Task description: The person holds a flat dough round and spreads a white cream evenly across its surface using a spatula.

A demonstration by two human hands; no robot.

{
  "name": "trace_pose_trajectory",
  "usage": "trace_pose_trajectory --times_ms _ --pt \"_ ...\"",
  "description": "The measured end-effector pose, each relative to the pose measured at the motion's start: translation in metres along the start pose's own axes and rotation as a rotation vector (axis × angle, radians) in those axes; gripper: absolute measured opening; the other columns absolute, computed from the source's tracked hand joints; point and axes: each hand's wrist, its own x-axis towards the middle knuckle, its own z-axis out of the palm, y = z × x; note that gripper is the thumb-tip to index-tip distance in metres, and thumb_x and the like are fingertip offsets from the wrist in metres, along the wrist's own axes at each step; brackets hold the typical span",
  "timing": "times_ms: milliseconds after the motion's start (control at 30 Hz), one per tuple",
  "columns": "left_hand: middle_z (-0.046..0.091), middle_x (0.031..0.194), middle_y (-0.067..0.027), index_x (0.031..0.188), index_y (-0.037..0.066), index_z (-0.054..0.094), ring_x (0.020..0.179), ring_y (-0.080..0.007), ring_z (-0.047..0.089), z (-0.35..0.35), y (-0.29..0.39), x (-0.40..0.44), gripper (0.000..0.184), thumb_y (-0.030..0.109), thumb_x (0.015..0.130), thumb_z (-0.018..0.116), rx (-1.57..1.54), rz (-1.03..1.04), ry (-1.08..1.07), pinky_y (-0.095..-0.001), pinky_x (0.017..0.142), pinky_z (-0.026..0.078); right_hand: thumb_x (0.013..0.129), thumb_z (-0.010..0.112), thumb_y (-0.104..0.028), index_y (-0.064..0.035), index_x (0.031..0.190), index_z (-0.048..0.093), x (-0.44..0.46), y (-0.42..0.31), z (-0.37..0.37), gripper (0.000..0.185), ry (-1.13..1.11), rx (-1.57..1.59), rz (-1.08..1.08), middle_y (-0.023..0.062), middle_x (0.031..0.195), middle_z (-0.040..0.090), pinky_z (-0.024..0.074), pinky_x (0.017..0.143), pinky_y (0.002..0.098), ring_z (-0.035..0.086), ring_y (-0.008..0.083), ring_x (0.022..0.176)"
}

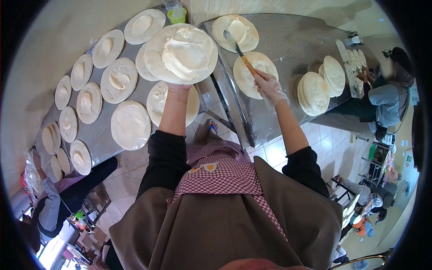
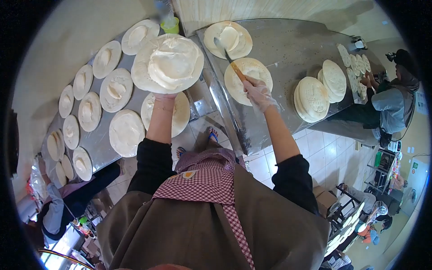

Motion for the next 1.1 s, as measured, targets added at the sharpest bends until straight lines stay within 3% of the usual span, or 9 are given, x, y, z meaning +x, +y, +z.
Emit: trace_pose_trajectory --times_ms 67,167,433,500,633,800,900,967,1100 --pt "0.041 0.143 -0.0095 0.14 0.013 0.038 0.13 -0.0326 0.04 0.003 0.001 -0.003 0.063 0.055 0.093 0.033 -0.027 0.009 -0.02 -0.0509 0.109 0.031 0.093 0.057 -0.031 -0.006 0.134 0.048 -0.036 -0.022 0.005 0.049 -0.063 0.497 0.051 -0.0028 0.073 0.052 0.0378 0.049 0.0221 0.044 0.0061 0.055" --pt "0.041 0.143 -0.0096 0.14 0.013 0.038 0.13 -0.0327 0.04 0.01 0.004 -0.01 0.063 0.055 0.093 0.033 -0.088 0.02 -0.052 -0.0511 0.109 0.031 0.095 0.055 -0.029 -0.0089 0.138 0.044 -0.07 -0.037 0.021 0.049 -0.038 0.583 0.022 -0.0021 0.073 0.049 0.0322 0.04 0.019 0.042 0.0042 0.05" --pt "0.04 0.144 -0.0098 0.141 0.015 0.038 0.132 -0.0341 0.038 0.011 0.033 -0.034 0.065 0.057 0.091 0.035 -0.461 -0.089 -0.291 -0.0536 0.11 0.027 0.098 0.049 -0.023 -0.009 0.131 0.044 -0.148 -0.058 0.085 0.036 0.047 0.347 -0.198 -0.0032 0.071 0.047 0.0346 0.048 0.0182 0.041 0.0034 0.056" --pt "0.04 0.145 -0.0099 0.141 0.016 0.038 0.132 -0.0343 0.037 0.01 0.035 -0.039 0.066 0.058 0.091 0.035 -0.485 -0.096 -0.301 -0.0542 0.11 0.027 0.096 0.053 -0.014 -0.0071 0.127 0.049 -0.158 -0.052 0.107 0.033 0.151 0.232 -0.225 -0.0013 0.069 0.051 0.0363 0.05 0.0223 0.043 0.0059 0.057" --pt "0.038 0.145 -0.0097 0.141 0.017 0.038 0.13 -0.035 0.04 0.019 0.028 -0.037 0.066 0.059 0.09 0.035 -0.292 0.014 -0.18 -0.0555 0.109 0.029 0.095 0.053 -0.011 -0.0069 0.126 0.051 -0.182 -0.063 0.139 0.032 0.228 0.154 -0.34 0.0043 0.071 0.054 0.04 0.052 0.0254 0.046 0.0091 0.058" --pt "0.044 0.139 -0.0096 0.139 0.016 0.039 0.126 -0.0341 0.043 0.016 0.012 -0.025 0.064 0.057 0.09 0.036 -0.024 0.114 -0.084 -0.0548 0.106 0.033 0.096 0.052 -0.012 -0.0072 0.129 0.05 -0.201 -0.085 0.157 0.034 0.272 0.095 -0.292 0.0063 0.074 0.057 0.0443 0.056 0.0261 0.052 0.0105 0.061" --pt "0.049 0.134 -0.0086 0.138 0.015 0.04 0.123 -0.0311 0.048 0.018 0.009 -0.024 0.061 0.054 0.091 0.037 -0.002 0.183 -0.086 -0.0505 0.103 0.039 0.096 0.051 -0.013 -0.0068 0.129 0.05 -0.212 -0.1 0.157 0.034 0.257 0.112 -0.316 0.0063 0.075 0.058 0.0442 0.056 0.0251 0.053 0.0096 0.061" --pt "0.05 0.133 -0.0075 0.138 0.014 0.039 0.119 -0.0277 0.051 0.026 0.007 -0.031 0.059 0.052 0.093 0.036 0.26 0.27 -0.007 -0.0441 0.101 0.043 0.096 0.051 -0.013 -0.0073 0.129 0.049 -0.223 -0.117 0.156 0.033 0.172 0.159 -0.138 0.0057 0.077 0.058 0.0436 0.056 0.0232 0.052 0.0073 0.063" --pt "0.05 0.133 -0.0076 0.141 0.013 0.036 0.118 -0.0244 0.052 0.039 0.009 -0.045 0.063 0.057 0.096 0.032 0.341 0.23 0.014 -0.0377 0.1 0.043 0.097 0.051 -0.013 -0.0078 0.13 0.049 -0.228 -0.112 0.167 0.034 0.196 0.199 -0.243 0.0032 0.076 0.057 0.042 0.055 0.0216 0.05 0.0054 0.062"
